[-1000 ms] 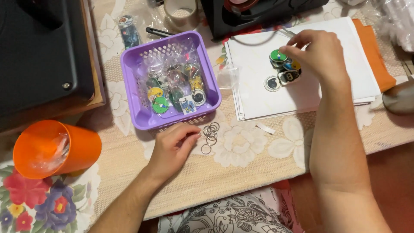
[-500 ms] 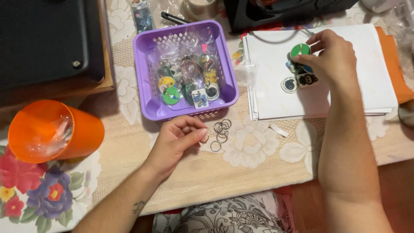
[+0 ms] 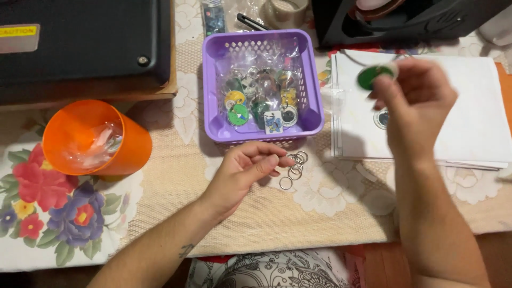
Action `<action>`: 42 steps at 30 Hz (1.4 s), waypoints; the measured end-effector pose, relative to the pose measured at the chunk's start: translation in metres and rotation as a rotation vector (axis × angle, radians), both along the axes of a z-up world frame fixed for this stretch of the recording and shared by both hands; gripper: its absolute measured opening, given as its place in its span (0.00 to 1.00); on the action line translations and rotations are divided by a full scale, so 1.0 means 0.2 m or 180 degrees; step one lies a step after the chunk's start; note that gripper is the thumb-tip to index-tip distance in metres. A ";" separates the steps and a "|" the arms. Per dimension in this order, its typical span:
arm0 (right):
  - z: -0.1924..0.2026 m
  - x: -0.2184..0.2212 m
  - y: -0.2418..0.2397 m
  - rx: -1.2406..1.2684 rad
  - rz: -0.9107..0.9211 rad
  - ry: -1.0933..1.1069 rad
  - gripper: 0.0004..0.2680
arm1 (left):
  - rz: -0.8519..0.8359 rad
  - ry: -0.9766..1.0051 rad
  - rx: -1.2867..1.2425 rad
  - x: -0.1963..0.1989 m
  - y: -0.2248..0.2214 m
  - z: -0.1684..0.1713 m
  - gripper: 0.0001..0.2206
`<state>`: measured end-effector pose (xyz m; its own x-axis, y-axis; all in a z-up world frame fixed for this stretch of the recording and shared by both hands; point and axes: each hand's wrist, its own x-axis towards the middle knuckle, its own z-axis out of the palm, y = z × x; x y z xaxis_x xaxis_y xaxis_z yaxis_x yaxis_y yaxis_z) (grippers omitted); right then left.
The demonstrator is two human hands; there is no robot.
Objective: Assembling keychains by attaching metal rings to charms and then placing each finished keychain into a small plastic bag.
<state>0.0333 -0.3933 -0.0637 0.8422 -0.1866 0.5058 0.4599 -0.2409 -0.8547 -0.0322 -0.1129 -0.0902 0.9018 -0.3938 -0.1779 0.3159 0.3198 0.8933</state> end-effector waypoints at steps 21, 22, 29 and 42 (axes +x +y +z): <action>-0.17 -0.31 0.37 0.0185 0.1194 0.0610 0.11 | 0.0841 -0.1204 -0.0015 -0.02 -0.02 -0.04 0.18; -0.18 -0.30 0.36 0.0028 0.1198 0.0559 0.10 | 0.0772 -0.1426 0.0048 -0.02 -0.02 -0.06 0.27; -0.12 -0.30 0.42 -0.0554 0.1200 0.0169 0.08 | 0.0954 -0.1913 0.0336 -0.02 -0.04 -0.02 0.12; -0.06 -0.20 0.37 -0.0436 0.2121 0.0335 0.06 | -0.0387 -0.0882 -0.0722 -0.04 -0.02 -0.06 0.14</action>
<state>-0.0058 -0.3198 -0.0750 0.8010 0.4480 0.3970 0.4635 -0.0445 -0.8850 -0.0404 -0.1169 -0.1021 0.8478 -0.5023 0.1703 0.1199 0.4944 0.8609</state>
